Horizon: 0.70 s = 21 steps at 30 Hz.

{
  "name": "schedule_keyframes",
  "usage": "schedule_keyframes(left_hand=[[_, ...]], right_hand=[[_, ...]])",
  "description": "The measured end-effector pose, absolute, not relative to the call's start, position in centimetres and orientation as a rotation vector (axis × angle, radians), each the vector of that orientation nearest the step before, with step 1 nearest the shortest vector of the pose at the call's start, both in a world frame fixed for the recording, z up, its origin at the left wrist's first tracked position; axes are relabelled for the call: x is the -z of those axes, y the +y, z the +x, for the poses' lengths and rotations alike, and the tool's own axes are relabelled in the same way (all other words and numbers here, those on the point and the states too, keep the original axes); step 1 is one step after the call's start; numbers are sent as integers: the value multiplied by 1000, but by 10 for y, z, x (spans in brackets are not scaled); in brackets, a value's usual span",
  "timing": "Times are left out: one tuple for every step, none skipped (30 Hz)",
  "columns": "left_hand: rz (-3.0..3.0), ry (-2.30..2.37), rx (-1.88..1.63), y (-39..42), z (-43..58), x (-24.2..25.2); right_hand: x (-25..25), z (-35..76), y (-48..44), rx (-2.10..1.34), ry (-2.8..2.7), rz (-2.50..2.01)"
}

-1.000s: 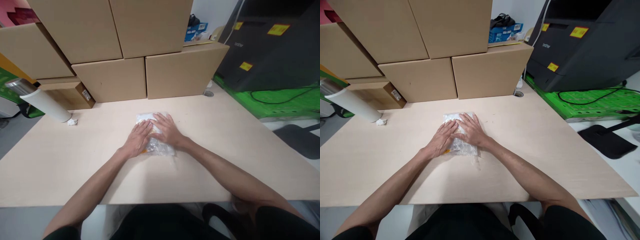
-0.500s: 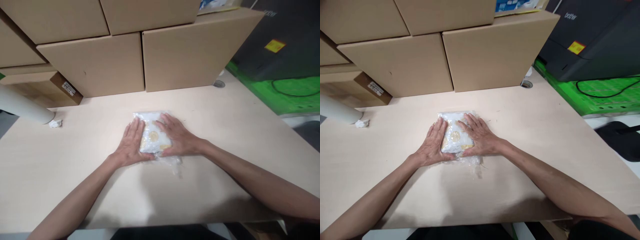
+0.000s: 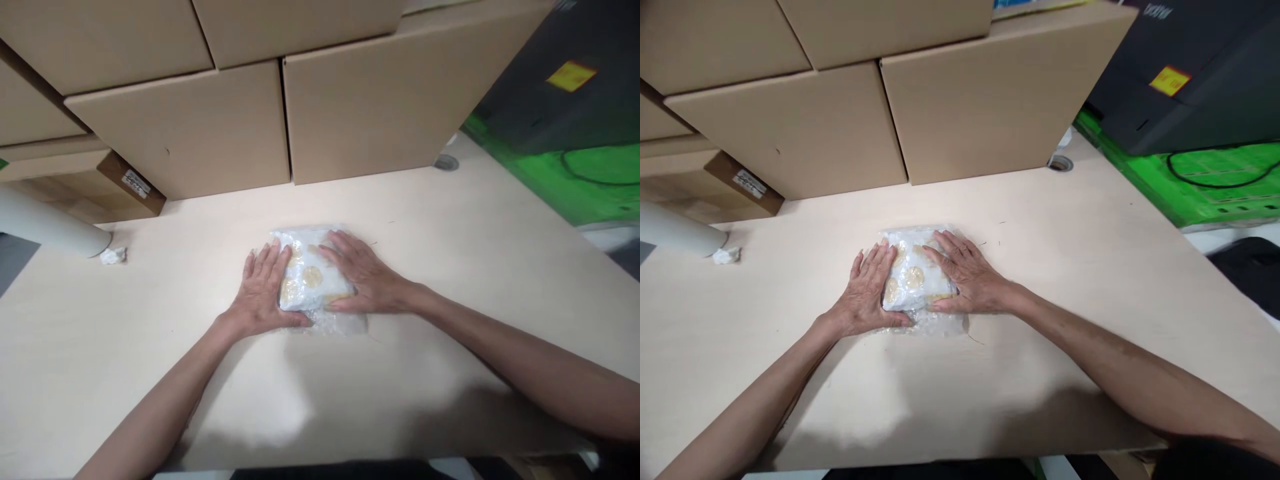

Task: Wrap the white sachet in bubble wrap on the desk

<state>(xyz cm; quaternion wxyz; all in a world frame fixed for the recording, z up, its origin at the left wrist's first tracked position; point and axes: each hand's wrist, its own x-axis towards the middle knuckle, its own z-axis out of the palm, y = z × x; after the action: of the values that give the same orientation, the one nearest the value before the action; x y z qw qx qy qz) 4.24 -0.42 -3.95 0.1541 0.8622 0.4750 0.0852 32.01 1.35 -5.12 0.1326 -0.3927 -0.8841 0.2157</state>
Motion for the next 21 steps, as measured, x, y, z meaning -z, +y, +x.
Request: schedule_keyframes(left_hand=[[2460,1374,-251,-4,43,40],[2450,1384,-258,-3,43,40],[2443,1395,-268,-3,42,41],[2440,1410,-285,-3,42,41],[2443,1428,-306,-4,42,40],[2455,1450,-332,-5,43,40],[2479,1474,-360,-8,44,39],[2517,1489,-390,-11,45,38],[2564,1484,-416,-16,47,36],[2612,1458,-435,-21,51,34],[2650,1419,-441,-27,55,33],[2672,1376,-435,-33,60,31],[2680,1338,-415,-38,65,31],[2677,1314,-392,-43,71,30],[2667,1309,-372,-47,76,31],[2658,1320,-360,-49,81,31],[2651,1340,-360,-51,84,32],[2643,1366,-374,-52,87,33],[2632,1392,-400,-52,88,34],[2616,1412,-431,-51,87,35],[2594,1419,-465,-51,86,35]], right_hand=[[51,319,12,-608,-2559,-1171],[51,318,11,-596,-2550,-1208],[51,317,9,-593,-2537,-1245],[50,316,8,-602,-2518,-1280],[49,316,7,-623,-2487,-1311],[49,315,7,-657,-2440,-1333],[48,315,7,-709,-2368,-1343],[48,315,7,-781,-2257,-1341],[48,315,8,-869,-2106,-1327],[48,315,9,-961,-1921,-1305],[49,316,10,-1045,-1712,-1282],[49,316,11,-1116,-1494,-1263],[50,315,12,-1175,-1288,-1249],[50,315,13,-1223,-1113,-1237],[50,314,13,-1267,-972,-1223],[50,312,14,-1311,-861,-1202],[49,310,14,-1354,-784,-1175],[49,308,13,-1392,-737,-1146],[47,306,13,-1422,-713,-1120],[45,303,12,-1442,-705,-1100],[43,300,11,-1457,-709,-1086]])
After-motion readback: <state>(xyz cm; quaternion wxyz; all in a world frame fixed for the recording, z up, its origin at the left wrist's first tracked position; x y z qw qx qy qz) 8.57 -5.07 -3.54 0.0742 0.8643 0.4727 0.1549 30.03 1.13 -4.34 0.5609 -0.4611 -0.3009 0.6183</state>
